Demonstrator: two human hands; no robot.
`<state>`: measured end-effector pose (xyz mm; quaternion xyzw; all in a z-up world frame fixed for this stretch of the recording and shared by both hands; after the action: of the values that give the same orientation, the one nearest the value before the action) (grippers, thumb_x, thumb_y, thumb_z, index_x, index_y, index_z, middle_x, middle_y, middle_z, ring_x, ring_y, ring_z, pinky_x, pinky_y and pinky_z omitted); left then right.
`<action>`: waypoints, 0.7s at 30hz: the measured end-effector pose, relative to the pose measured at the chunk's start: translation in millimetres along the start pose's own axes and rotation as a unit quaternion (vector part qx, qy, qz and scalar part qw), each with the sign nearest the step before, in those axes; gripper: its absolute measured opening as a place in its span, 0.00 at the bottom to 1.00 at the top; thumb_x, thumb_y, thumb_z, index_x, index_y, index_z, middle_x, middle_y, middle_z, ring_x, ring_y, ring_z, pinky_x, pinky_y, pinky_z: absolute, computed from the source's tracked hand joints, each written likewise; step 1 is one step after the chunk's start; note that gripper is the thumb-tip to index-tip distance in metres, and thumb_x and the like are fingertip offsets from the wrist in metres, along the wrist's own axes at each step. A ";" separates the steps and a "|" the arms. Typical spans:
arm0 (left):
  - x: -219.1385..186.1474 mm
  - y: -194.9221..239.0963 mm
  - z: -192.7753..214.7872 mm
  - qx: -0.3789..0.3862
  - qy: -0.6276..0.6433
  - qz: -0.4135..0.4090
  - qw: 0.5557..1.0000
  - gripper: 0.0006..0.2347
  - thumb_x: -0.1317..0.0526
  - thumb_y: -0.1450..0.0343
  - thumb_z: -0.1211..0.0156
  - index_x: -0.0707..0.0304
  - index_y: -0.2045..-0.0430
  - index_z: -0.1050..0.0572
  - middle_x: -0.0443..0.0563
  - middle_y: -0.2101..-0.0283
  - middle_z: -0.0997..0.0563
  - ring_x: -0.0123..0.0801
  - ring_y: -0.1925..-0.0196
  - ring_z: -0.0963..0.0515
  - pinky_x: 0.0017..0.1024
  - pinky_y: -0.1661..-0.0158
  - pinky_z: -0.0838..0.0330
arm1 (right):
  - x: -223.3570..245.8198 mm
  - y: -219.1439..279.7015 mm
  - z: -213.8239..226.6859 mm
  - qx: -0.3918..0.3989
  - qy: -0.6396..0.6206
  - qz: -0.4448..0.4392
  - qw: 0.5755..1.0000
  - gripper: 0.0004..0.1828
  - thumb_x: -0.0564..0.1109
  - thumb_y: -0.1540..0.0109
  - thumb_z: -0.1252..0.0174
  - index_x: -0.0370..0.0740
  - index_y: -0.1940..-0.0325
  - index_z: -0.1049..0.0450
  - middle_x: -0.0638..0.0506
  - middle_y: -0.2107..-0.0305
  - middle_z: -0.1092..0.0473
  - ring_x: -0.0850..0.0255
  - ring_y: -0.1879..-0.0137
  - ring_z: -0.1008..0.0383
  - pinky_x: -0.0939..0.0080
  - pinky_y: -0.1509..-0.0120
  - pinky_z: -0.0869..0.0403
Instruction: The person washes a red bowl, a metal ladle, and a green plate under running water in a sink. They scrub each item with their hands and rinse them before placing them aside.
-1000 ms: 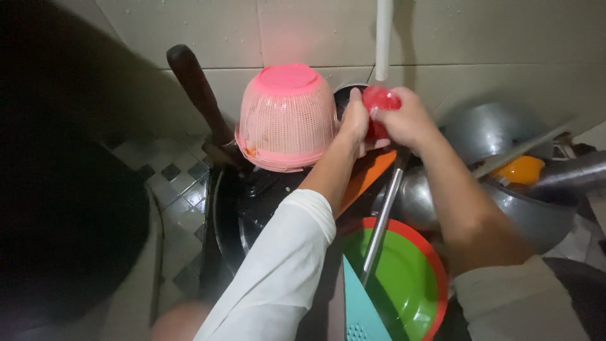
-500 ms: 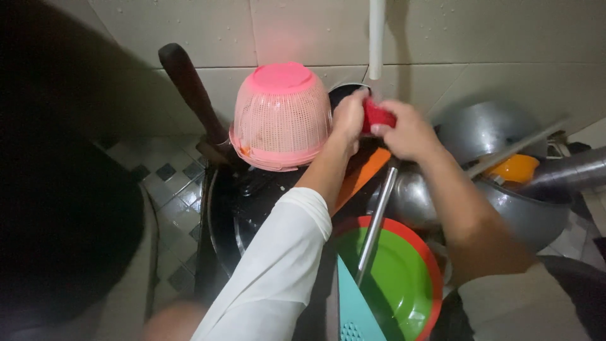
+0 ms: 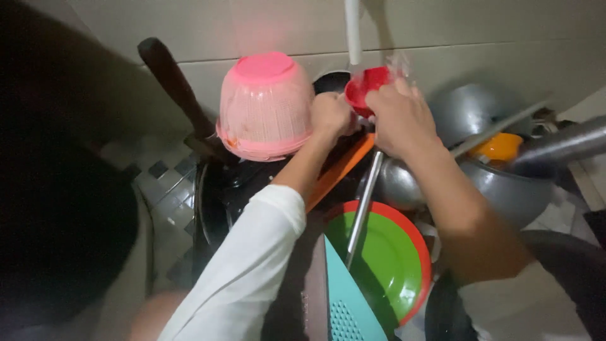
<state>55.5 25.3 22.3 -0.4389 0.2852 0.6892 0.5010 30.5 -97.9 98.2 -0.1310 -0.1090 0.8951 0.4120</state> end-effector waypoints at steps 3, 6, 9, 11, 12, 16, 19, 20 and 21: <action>-9.5 9.9 16.3 0.036 -0.097 0.028 0.994 0.22 0.41 0.35 0.49 0.57 0.61 0.20 0.59 0.59 0.18 0.51 0.47 0.22 0.46 0.49 0.28 | -20.5 40.1 11.7 -0.072 0.016 0.005 0.997 0.12 0.53 0.39 0.47 0.52 0.53 0.27 0.52 0.62 0.30 0.52 0.43 0.35 0.48 0.44 0.37; -44.9 31.7 47.0 0.033 -0.117 -0.027 0.992 0.24 0.37 0.37 0.56 0.50 0.65 0.19 0.48 0.57 0.17 0.42 0.45 0.23 0.39 0.43 0.35 | -74.8 115.8 21.2 -0.108 0.014 -0.082 0.991 0.11 0.51 0.38 0.43 0.46 0.56 0.24 0.50 0.59 0.26 0.51 0.38 0.32 0.47 0.38 0.36; -79.3 57.1 70.1 0.070 -0.131 -0.078 0.986 0.10 0.56 0.35 0.55 0.57 0.67 0.30 0.54 0.65 0.21 0.40 0.63 0.24 0.40 0.64 0.30 | -96.1 209.4 61.9 -0.031 -0.005 -0.256 0.966 0.11 0.44 0.38 0.41 0.37 0.53 0.24 0.41 0.54 0.28 0.45 0.43 0.33 0.45 0.39 0.36; -81.8 60.9 85.7 0.058 -0.156 -0.121 0.979 0.08 0.57 0.32 0.50 0.59 0.68 0.25 0.54 0.67 0.19 0.41 0.64 0.22 0.40 0.64 0.28 | -122.6 295.8 39.7 -0.129 0.076 -0.189 0.970 0.10 0.40 0.37 0.38 0.33 0.53 0.25 0.39 0.54 0.28 0.44 0.45 0.29 0.46 0.33 0.32; -85.1 64.7 93.9 0.045 -0.180 -0.162 0.969 0.08 0.57 0.29 0.45 0.61 0.70 0.20 0.54 0.69 0.17 0.41 0.66 0.19 0.40 0.64 0.27 | -116.2 348.8 37.8 -0.225 0.155 -0.119 0.955 0.10 0.37 0.36 0.34 0.29 0.53 0.25 0.36 0.54 0.27 0.43 0.46 0.25 0.46 0.26 0.28; -61.9 69.5 144.5 -0.024 -0.183 -0.186 0.965 0.08 0.60 0.33 0.51 0.51 0.73 0.21 0.48 0.71 0.16 0.43 0.69 0.19 0.38 0.72 0.30 | -188.8 518.6 -71.4 0.117 0.202 -0.458 0.858 0.08 0.50 0.33 0.43 0.49 0.57 0.22 0.51 0.60 0.23 0.57 0.52 0.23 0.58 0.33 0.32; -42.8 82.9 153.1 -0.024 -0.280 -0.193 0.940 0.07 0.58 0.33 0.50 0.57 0.78 0.25 0.53 0.79 0.22 0.49 0.76 0.25 0.43 0.77 0.37 | -186.6 646.0 -127.8 0.191 0.099 -0.519 0.827 0.09 0.50 0.34 0.43 0.48 0.55 0.21 0.49 0.58 0.23 0.55 0.51 0.23 0.55 0.35 0.32; -39.8 95.0 141.9 0.058 -0.360 -0.167 0.916 0.12 0.51 0.30 0.52 0.57 0.74 0.25 0.55 0.70 0.22 0.52 0.67 0.25 0.50 0.71 0.35 | -178.1 677.5 -145.8 0.214 0.064 -0.537 0.813 0.10 0.50 0.34 0.43 0.48 0.54 0.21 0.49 0.58 0.22 0.54 0.50 0.23 0.55 0.35 0.32; -35.1 107.8 134.6 0.137 -0.435 -0.137 0.879 0.17 0.45 0.27 0.54 0.57 0.69 0.25 0.58 0.61 0.23 0.54 0.58 0.25 0.58 0.66 0.34 | -171.4 705.6 -161.2 0.236 0.029 -0.554 0.798 0.10 0.50 0.34 0.43 0.48 0.54 0.20 0.48 0.57 0.22 0.53 0.50 0.23 0.54 0.36 0.33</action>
<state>-85.0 85.8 109.4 -0.0560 0.0673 0.6893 0.7192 -310.1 -664.5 -242.6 0.0269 0.0634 0.5081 0.8585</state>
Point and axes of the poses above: each hand's wrist, its own y-axis away from the middle knuckle, its own z-axis out of the back of the hand, x = y × z, the point moved 9 cm from there along -y, towards the middle knuckle
